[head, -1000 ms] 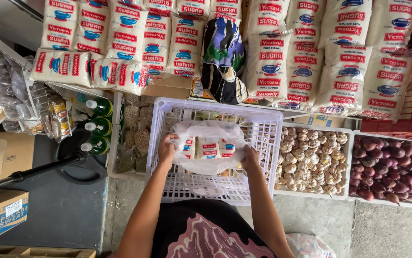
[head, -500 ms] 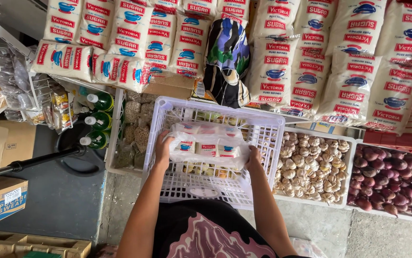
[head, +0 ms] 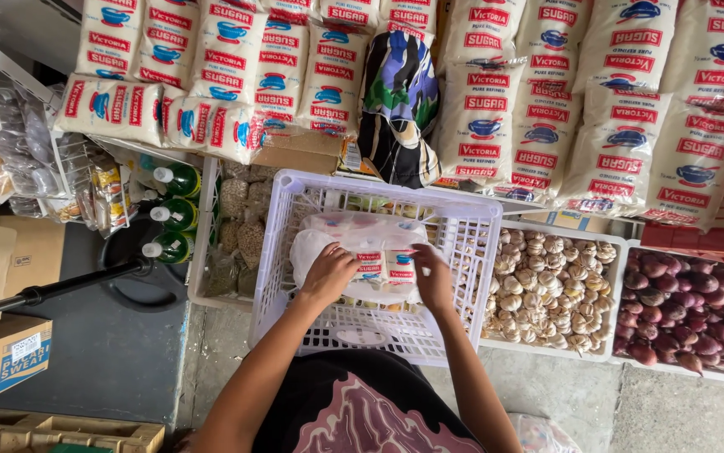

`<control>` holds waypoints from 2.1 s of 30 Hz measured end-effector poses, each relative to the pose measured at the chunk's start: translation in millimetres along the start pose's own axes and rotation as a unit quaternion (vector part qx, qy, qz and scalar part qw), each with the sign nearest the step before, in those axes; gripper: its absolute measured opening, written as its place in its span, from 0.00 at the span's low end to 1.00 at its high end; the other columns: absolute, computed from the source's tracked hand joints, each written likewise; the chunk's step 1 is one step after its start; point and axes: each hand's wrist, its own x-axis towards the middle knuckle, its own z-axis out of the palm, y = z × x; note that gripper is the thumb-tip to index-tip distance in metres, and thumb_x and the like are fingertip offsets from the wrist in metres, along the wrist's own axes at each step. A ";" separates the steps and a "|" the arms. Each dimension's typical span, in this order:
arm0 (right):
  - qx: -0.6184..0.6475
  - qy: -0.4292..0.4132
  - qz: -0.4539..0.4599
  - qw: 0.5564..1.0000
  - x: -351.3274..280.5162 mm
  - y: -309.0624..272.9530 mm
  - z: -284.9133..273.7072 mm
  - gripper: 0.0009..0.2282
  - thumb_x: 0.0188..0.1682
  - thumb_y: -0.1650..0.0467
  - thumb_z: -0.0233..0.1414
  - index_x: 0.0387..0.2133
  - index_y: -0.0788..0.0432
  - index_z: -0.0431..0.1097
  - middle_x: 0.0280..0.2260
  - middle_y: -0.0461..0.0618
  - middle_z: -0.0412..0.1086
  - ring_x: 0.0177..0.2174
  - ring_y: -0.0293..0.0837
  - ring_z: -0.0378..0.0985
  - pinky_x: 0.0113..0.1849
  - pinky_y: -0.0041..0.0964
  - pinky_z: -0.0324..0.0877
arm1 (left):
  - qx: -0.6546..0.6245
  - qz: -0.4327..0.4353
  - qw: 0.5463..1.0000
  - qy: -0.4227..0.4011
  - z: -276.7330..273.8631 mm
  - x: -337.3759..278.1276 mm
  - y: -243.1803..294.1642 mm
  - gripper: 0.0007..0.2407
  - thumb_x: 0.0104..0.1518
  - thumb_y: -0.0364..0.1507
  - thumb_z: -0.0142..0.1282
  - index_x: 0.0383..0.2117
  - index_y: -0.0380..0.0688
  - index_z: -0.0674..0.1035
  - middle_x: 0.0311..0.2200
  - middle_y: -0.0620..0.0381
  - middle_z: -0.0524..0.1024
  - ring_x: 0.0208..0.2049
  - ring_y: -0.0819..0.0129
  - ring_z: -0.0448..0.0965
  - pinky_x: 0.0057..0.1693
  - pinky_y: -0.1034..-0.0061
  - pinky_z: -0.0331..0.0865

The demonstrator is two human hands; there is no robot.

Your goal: Packing bags of sugar from a shelf into a plastic-lined basket.

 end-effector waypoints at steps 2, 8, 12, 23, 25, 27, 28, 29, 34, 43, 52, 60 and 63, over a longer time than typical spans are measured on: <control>-0.016 -0.050 -0.018 0.998 8.2 9.9 21.1 0.15 0.53 0.73 0.51 0.54 0.54 0.71 0.47 0.55 0.78 0.49 0.48 0.83 0.47 0.42 0.77 | 0.004 -0.027 1.000 -0.011 13.0 -0.7 2.0 0.13 0.62 0.21 0.59 0.51 0.49 0.80 0.56 0.57 0.76 0.59 0.64 0.74 0.76 0.58 0.56; -0.233 -0.117 -0.159 0.952 27.7 -10.4 34.2 0.38 0.36 0.73 0.68 0.63 0.50 0.59 0.62 0.62 0.56 0.59 0.66 0.61 0.58 0.55 0.62 | 0.133 -0.130 0.955 -0.232 -95.0 13.2 41.1 0.42 0.42 0.34 0.73 0.66 0.43 0.60 0.70 0.44 0.50 0.71 0.48 0.48 0.73 0.53 0.31; -0.370 -0.120 -0.088 0.917 26.3 -29.5 21.9 0.55 0.24 0.69 0.76 0.68 0.42 0.47 0.69 0.59 0.43 0.65 0.72 0.49 0.56 0.60 0.61 | 0.307 -0.139 0.934 -0.123 1.8 6.8 -7.5 0.57 0.34 0.42 0.76 0.70 0.50 0.42 0.74 0.43 0.38 0.70 0.48 0.38 0.71 0.51 0.26; -0.272 -0.139 -0.076 0.949 30.2 17.0 7.0 0.58 0.23 0.66 0.75 0.70 0.51 0.43 0.64 0.64 0.55 0.61 0.63 0.58 0.60 0.53 0.59 | 0.077 -0.199 0.969 -0.126 -91.1 -1.5 -2.2 0.57 0.25 0.55 0.77 0.68 0.47 0.58 0.67 0.48 0.56 0.69 0.55 0.52 0.74 0.59 0.41; -0.295 -0.155 -0.096 0.938 31.9 26.1 12.1 0.53 0.26 0.67 0.74 0.68 0.51 0.48 0.63 0.64 0.55 0.63 0.63 0.58 0.61 0.52 0.60 | 0.101 -0.191 0.965 -0.147 -72.1 4.6 -1.6 0.54 0.27 0.54 0.78 0.65 0.48 0.61 0.66 0.44 0.55 0.67 0.52 0.53 0.72 0.56 0.40; -0.258 -0.195 -0.198 0.925 30.7 27.0 17.6 0.43 0.36 0.70 0.69 0.67 0.48 0.52 0.67 0.57 0.56 0.65 0.60 0.59 0.61 0.50 0.62 | 0.175 -0.093 0.980 0.009 -20.0 8.0 -14.1 0.39 0.37 0.48 0.77 0.56 0.39 0.74 0.60 0.45 0.69 0.67 0.53 0.62 0.72 0.54 0.49; -0.257 -0.194 -0.197 0.926 26.1 5.5 14.3 0.43 0.36 0.70 0.69 0.67 0.48 0.52 0.67 0.57 0.56 0.65 0.60 0.59 0.61 0.50 0.62 | 0.175 -0.092 0.980 0.009 3.6 8.1 -20.2 0.39 0.37 0.48 0.77 0.56 0.39 0.74 0.60 0.45 0.69 0.67 0.53 0.62 0.72 0.54 0.49; -0.256 -0.186 -0.220 0.923 22.3 -16.2 11.2 0.43 0.37 0.72 0.68 0.68 0.46 0.52 0.67 0.56 0.54 0.65 0.60 0.59 0.60 0.50 0.62 | 0.166 -0.066 0.983 0.040 27.0 8.9 -26.9 0.35 0.41 0.46 0.75 0.55 0.40 0.76 0.58 0.48 0.71 0.65 0.56 0.64 0.73 0.56 0.50; -0.216 -0.159 -0.098 0.958 27.1 -61.8 6.9 0.41 0.40 0.73 0.62 0.69 0.40 0.50 0.70 0.53 0.47 0.62 0.55 0.61 0.51 0.44 0.73 | 0.075 -0.118 0.982 -0.130 -45.3 2.6 10.5 0.42 0.37 0.53 0.71 0.57 0.38 0.74 0.57 0.48 0.71 0.64 0.53 0.64 0.74 0.49 0.43; -0.258 -0.101 -0.235 0.932 24.9 -14.0 25.1 0.41 0.39 0.70 0.66 0.67 0.52 0.50 0.70 0.54 0.51 0.67 0.58 0.56 0.62 0.49 0.62 | 0.204 -0.085 0.975 -0.033 -51.0 -11.9 4.0 0.46 0.37 0.62 0.66 0.57 0.35 0.75 0.61 0.44 0.68 0.69 0.47 0.55 0.74 0.46 0.33; -0.512 -0.246 -0.035 0.823 20.9 17.8 13.9 0.69 0.20 0.61 0.78 0.72 0.40 0.28 0.72 0.59 0.32 0.70 0.65 0.32 0.65 0.64 0.38 | 0.291 -0.063 0.916 -0.269 -104.3 -3.2 11.0 0.55 0.30 0.67 0.66 0.63 0.37 0.69 0.68 0.47 0.57 0.73 0.48 0.38 0.71 0.51 0.20; -0.252 -0.328 -0.131 0.901 24.7 -65.7 -16.3 0.36 0.40 0.67 0.66 0.64 0.43 0.59 0.58 0.52 0.70 0.54 0.49 0.75 0.54 0.47 0.69 | -0.061 -0.047 0.993 -0.091 -102.6 0.7 15.3 0.18 0.52 0.35 0.64 0.48 0.41 0.79 0.48 0.49 0.78 0.50 0.55 0.79 0.59 0.59 0.71; -0.144 -0.226 -0.199 0.943 33.3 -108.1 -28.5 0.18 0.45 0.70 0.62 0.51 0.50 0.76 0.41 0.49 0.81 0.37 0.45 0.86 0.42 0.41 0.79 | -0.101 -0.020 0.995 -0.003 -135.7 6.0 27.2 0.15 0.56 0.30 0.60 0.49 0.40 0.78 0.39 0.48 0.80 0.37 0.55 0.82 0.43 0.62 0.76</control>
